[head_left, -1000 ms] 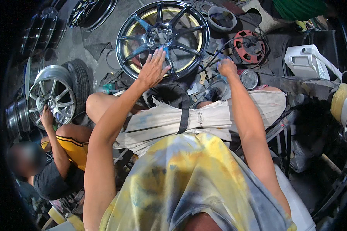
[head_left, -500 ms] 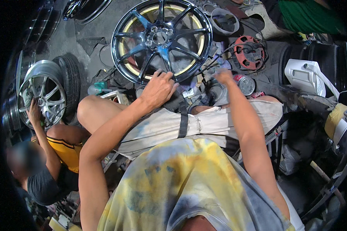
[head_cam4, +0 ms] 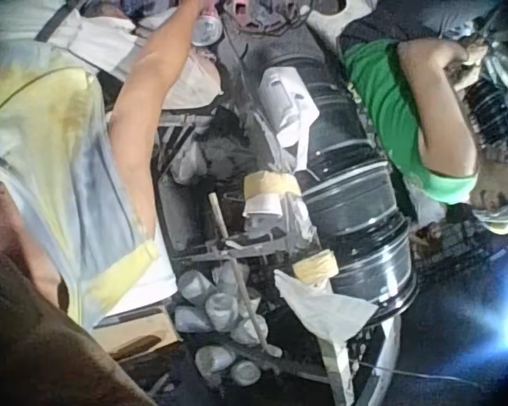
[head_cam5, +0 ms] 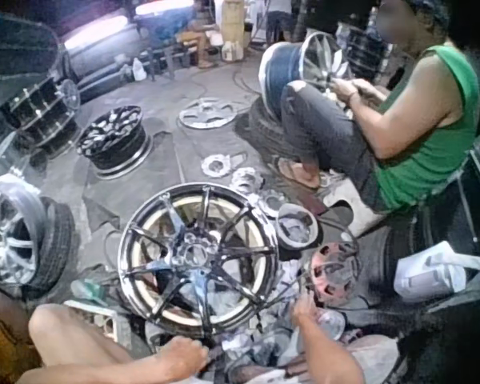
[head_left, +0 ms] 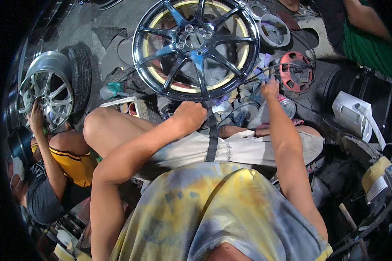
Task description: The person sits on the floor and uses a purple cloth to wipe and polish the surface of a black car wheel rim. They systematically rub the spokes and the outer edge of the rim. Other workers and wheel rims are visible in the background.
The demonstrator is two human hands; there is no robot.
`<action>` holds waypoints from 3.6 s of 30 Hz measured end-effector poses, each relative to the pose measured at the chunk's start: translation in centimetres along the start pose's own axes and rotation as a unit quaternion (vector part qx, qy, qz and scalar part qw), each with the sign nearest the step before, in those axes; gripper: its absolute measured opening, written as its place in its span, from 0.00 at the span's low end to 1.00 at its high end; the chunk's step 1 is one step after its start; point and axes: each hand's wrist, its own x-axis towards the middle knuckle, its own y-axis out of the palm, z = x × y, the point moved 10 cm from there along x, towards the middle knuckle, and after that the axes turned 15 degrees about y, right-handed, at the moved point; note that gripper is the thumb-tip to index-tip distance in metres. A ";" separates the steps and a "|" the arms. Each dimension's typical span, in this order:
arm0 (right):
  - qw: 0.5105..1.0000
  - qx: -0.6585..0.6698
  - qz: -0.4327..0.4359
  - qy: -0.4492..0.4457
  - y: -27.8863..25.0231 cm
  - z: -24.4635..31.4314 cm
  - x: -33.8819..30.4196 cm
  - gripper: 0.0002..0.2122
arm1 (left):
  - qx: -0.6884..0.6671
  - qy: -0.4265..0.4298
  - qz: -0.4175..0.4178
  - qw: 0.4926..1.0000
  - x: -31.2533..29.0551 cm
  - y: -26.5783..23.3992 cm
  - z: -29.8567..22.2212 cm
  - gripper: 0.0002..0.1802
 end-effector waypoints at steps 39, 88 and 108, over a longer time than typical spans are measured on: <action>0.810 0.338 0.452 -0.157 -17.1 12.2 -21.7 0.09 | -0.544 0.062 -0.233 0.804 1.9 -8.6 0.1 0.14; 0.899 0.363 0.201 -0.140 -7.2 19.6 -20.1 0.12 | 0.003 -0.329 -0.303 0.894 -5.2 -10.0 24.1 0.45; 0.902 0.334 0.232 -0.142 -9.6 21.2 -21.4 0.11 | -0.014 -0.376 -0.242 0.894 -5.5 -10.1 24.2 0.43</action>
